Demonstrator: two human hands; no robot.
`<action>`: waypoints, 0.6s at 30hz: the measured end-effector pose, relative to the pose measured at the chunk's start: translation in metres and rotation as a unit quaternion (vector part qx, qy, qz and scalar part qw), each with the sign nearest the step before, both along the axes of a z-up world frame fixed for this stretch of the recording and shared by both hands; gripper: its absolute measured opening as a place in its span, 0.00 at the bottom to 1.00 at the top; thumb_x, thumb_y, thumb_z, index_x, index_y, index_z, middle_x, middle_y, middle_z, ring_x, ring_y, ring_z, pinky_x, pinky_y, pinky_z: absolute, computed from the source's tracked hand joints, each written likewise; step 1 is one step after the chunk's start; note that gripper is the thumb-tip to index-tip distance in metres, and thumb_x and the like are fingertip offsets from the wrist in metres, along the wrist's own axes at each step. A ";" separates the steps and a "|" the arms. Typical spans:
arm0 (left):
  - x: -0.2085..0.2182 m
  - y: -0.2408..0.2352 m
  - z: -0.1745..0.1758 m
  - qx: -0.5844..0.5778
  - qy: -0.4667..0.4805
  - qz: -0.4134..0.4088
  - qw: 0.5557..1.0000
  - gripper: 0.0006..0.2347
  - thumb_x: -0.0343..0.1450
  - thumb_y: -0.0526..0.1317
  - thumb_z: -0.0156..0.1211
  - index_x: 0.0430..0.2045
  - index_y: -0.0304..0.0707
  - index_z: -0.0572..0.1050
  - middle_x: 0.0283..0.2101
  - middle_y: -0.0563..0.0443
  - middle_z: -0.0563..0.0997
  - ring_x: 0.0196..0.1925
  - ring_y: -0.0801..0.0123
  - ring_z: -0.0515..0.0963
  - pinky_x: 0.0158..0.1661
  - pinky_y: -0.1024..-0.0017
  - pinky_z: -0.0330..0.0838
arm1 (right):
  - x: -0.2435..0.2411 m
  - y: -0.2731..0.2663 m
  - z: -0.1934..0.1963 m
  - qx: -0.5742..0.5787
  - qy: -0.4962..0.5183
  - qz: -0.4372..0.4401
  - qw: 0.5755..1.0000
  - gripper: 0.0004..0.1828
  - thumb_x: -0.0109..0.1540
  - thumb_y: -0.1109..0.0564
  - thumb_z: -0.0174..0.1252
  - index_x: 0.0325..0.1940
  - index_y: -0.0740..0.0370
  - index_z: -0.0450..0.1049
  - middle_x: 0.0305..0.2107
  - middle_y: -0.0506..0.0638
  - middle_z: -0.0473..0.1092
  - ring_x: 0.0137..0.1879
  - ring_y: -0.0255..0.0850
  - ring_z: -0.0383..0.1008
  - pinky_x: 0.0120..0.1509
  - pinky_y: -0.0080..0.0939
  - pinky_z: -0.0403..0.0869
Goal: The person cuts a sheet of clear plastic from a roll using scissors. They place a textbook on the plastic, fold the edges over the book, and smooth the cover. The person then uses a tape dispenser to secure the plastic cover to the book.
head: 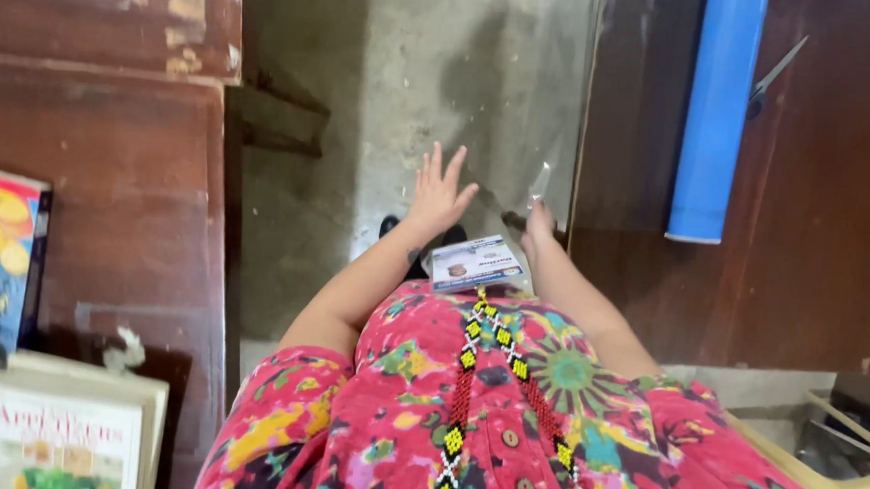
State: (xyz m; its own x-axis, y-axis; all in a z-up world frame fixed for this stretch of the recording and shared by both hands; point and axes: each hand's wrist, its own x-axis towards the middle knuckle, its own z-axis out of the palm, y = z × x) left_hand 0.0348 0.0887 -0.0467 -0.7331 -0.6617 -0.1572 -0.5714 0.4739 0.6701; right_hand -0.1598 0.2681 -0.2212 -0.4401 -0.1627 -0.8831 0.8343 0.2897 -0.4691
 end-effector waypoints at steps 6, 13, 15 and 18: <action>0.019 0.012 -0.105 0.313 0.000 0.212 0.926 0.40 0.71 0.68 0.44 0.76 0.53 0.42 0.75 0.23 0.46 0.76 0.29 0.49 0.71 0.42 0.49 | 0.054 -0.031 0.146 -0.254 -0.048 0.002 0.966 0.18 0.69 0.39 0.51 0.55 0.50 0.72 0.56 0.46 0.73 0.63 0.48 0.73 0.65 0.55 0.69; 0.000 -0.028 -0.011 0.708 0.099 0.307 0.629 0.51 0.56 0.80 0.30 0.74 0.59 0.30 0.74 0.28 0.51 0.72 0.29 0.62 0.62 0.39 0.62 | 0.054 -0.029 0.255 -0.358 -0.148 -0.022 0.922 0.14 0.70 0.41 0.52 0.46 0.51 0.75 0.48 0.48 0.78 0.61 0.49 0.76 0.66 0.58 0.72; -0.016 -0.038 -0.036 0.742 0.149 0.273 0.593 0.53 0.57 0.80 0.35 0.73 0.56 0.27 0.76 0.28 0.54 0.74 0.34 0.64 0.65 0.44 0.62 | 0.052 -0.025 0.270 -0.383 -0.174 -0.010 0.907 0.13 0.70 0.42 0.52 0.45 0.49 0.76 0.44 0.48 0.79 0.60 0.48 0.77 0.67 0.59 0.72; -0.026 -0.032 -0.130 0.732 0.091 0.223 0.638 0.55 0.63 0.83 0.36 0.75 0.44 0.28 0.76 0.25 0.58 0.73 0.38 0.63 0.64 0.47 0.59 | 0.051 -0.021 0.291 -0.404 -0.197 -0.007 0.893 0.14 0.71 0.42 0.52 0.44 0.49 0.77 0.43 0.48 0.80 0.60 0.48 0.78 0.68 0.60 0.71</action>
